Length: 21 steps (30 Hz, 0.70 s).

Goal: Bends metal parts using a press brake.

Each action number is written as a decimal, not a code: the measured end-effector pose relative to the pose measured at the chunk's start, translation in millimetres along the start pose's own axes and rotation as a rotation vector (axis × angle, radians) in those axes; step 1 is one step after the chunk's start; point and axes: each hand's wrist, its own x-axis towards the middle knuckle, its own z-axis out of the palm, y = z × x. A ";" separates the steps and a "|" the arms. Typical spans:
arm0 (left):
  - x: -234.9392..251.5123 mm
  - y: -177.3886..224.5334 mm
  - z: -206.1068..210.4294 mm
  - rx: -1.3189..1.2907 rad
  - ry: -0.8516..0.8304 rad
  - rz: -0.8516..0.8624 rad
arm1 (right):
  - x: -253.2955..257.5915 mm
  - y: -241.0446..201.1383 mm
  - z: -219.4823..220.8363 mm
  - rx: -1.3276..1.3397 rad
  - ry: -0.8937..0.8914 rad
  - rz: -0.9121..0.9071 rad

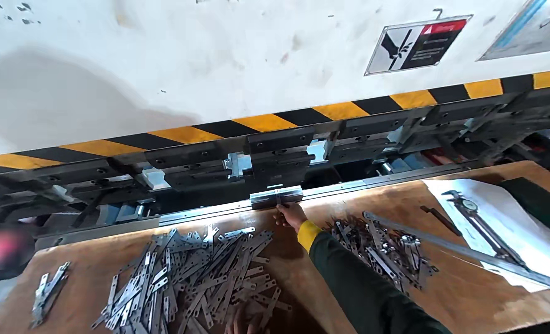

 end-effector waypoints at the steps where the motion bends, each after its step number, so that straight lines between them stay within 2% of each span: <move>1: 0.1 -0.8 -0.1 -0.001 -0.002 -0.008 | 3.1 -0.3 0.9 -0.017 0.009 -0.007; 11: -1.8 0.0 -0.8 -0.012 -0.050 -0.038 | 11.6 2.0 -4.5 0.022 0.061 -0.073; 21: -4.5 -1.6 0.5 0.032 -0.006 -0.024 | 14.2 10.5 -3.2 0.093 0.052 -0.117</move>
